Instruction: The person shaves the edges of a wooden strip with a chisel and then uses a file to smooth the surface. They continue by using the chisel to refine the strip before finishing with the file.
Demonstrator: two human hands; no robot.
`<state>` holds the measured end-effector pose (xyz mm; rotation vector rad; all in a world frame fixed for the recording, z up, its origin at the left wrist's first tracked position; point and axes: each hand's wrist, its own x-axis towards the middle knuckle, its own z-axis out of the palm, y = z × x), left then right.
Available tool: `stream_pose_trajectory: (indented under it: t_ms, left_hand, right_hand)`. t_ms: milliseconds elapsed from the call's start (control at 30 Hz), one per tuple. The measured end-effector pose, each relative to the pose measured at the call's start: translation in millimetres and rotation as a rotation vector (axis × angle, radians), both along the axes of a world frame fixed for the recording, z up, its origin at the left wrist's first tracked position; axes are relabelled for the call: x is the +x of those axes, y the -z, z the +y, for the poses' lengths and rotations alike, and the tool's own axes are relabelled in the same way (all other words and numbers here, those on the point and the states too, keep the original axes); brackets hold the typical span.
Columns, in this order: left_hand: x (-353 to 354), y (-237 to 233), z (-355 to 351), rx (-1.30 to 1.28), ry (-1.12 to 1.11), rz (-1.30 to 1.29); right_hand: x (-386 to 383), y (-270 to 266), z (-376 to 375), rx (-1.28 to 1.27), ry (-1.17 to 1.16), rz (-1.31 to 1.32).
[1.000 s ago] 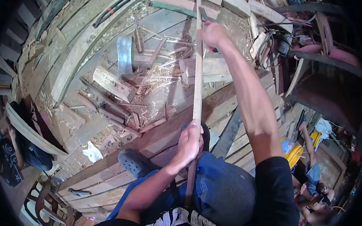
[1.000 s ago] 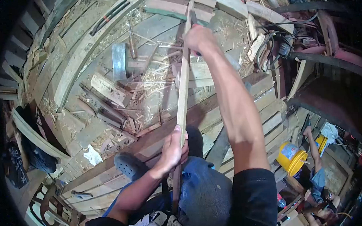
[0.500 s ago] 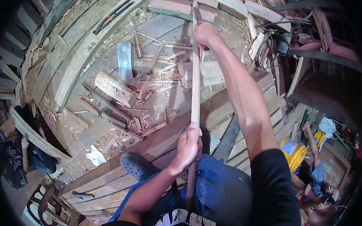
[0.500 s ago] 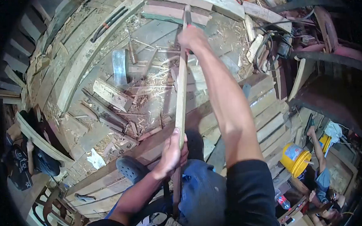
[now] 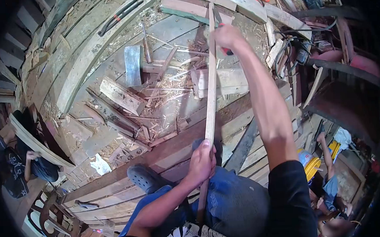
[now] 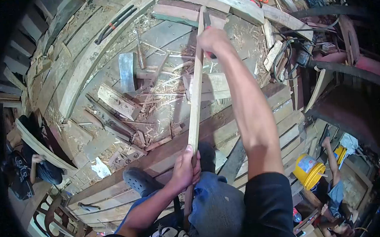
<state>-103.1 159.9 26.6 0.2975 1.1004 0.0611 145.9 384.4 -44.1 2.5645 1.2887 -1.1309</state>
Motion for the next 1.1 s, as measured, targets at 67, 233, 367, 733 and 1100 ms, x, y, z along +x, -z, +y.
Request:
stream_pose_trajectory:
  t_ms: [67, 233, 367, 733, 1100]
  left_hand:
    - [2, 2, -3, 0.011, 0.000, 0.013]
    - [4, 4, -5, -0.005, -0.016, -0.020]
    - [1, 1, -1, -0.017, -0.009, -0.034]
    - [5, 2, -4, 0.017, -0.002, -0.011]
    - [4, 4, -9, 0.023, -0.032, -0.012]
  right_hand:
    - [-5, -11, -7, 0.036, 0.129, 0.064]
    - [14, 23, 14, -0.031, -0.050, -0.035]
    - [11, 9, 15, 0.001, 0.006, -0.033]
    - [24, 2, 19, 0.011, 0.008, 0.123]
    - [5, 8, -8, 0.085, 0.109, 0.049]
